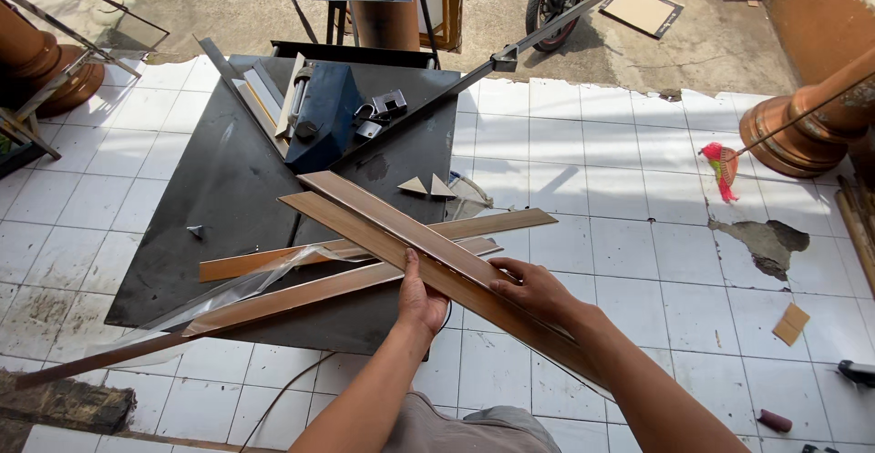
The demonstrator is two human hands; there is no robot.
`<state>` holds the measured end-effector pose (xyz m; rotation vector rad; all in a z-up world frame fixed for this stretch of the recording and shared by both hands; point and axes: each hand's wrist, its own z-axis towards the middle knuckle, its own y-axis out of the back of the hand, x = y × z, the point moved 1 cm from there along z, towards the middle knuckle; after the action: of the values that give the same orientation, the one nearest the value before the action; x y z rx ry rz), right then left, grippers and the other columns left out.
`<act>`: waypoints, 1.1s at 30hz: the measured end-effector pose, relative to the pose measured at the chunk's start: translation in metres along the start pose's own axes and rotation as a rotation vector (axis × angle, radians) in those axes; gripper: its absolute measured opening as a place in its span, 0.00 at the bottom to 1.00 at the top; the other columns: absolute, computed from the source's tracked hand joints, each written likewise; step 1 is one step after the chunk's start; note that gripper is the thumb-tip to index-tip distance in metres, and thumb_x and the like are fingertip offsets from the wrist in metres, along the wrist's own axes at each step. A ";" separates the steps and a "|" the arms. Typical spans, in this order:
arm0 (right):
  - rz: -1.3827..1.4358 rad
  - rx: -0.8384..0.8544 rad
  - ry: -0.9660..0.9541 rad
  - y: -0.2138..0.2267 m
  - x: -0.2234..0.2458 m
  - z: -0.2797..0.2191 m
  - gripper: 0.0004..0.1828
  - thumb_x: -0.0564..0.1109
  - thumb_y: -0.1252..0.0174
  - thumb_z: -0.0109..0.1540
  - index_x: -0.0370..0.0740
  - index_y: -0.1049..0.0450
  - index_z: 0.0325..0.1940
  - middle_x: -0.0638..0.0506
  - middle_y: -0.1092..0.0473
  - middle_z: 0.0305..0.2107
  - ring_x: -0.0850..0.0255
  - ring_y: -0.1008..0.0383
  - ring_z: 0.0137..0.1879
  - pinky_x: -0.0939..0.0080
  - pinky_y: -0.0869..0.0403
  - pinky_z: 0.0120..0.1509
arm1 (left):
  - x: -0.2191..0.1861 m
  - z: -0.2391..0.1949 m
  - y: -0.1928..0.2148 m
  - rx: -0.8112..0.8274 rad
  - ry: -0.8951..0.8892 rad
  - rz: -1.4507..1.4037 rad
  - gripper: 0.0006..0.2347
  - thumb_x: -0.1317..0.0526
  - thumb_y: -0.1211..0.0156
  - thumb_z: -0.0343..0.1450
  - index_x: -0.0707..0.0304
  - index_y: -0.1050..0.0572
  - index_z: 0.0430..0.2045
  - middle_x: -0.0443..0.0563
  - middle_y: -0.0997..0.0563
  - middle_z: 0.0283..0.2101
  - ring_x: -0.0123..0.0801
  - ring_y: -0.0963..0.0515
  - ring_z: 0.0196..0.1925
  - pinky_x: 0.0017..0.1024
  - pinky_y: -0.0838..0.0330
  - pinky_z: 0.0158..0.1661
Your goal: The person handles several pieces of frame molding at a specialized cutting station, organizing and placing them onto the workstation. They use a ruler to measure one piece and mark it with a pen.
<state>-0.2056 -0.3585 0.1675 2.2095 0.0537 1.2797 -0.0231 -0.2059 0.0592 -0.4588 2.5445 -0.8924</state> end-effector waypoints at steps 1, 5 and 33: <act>0.009 -0.036 -0.019 0.019 -0.008 -0.017 0.32 0.62 0.37 0.69 0.56 0.23 0.77 0.32 0.16 0.54 0.28 0.16 0.60 0.28 0.21 0.67 | 0.020 0.001 -0.015 0.017 0.028 0.026 0.29 0.38 0.28 0.74 0.46 0.29 0.67 0.51 0.22 0.67 0.54 0.21 0.70 0.65 0.27 0.71; 0.108 -0.168 -0.154 0.095 -0.058 -0.089 0.31 0.60 0.39 0.71 0.59 0.25 0.80 0.34 0.16 0.56 0.30 0.17 0.62 0.32 0.21 0.67 | 0.121 0.001 -0.085 0.176 0.245 0.090 0.26 0.43 0.26 0.73 0.48 0.26 0.63 0.51 0.18 0.60 0.54 0.15 0.61 0.68 0.19 0.62; -0.188 -1.234 -1.542 0.177 -0.301 -0.703 0.65 0.69 0.27 0.54 0.61 0.48 0.91 0.51 0.32 0.67 0.43 0.21 0.64 0.35 0.20 0.59 | 0.970 -0.364 -0.112 0.595 1.386 1.199 0.24 0.62 0.15 0.68 0.54 0.24 0.55 0.59 0.14 0.51 0.58 0.11 0.53 0.66 0.21 0.57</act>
<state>-0.9777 -0.2757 0.2822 1.3966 -0.8246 -0.6590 -1.0145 -0.5164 0.1376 2.2446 2.3556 -1.4950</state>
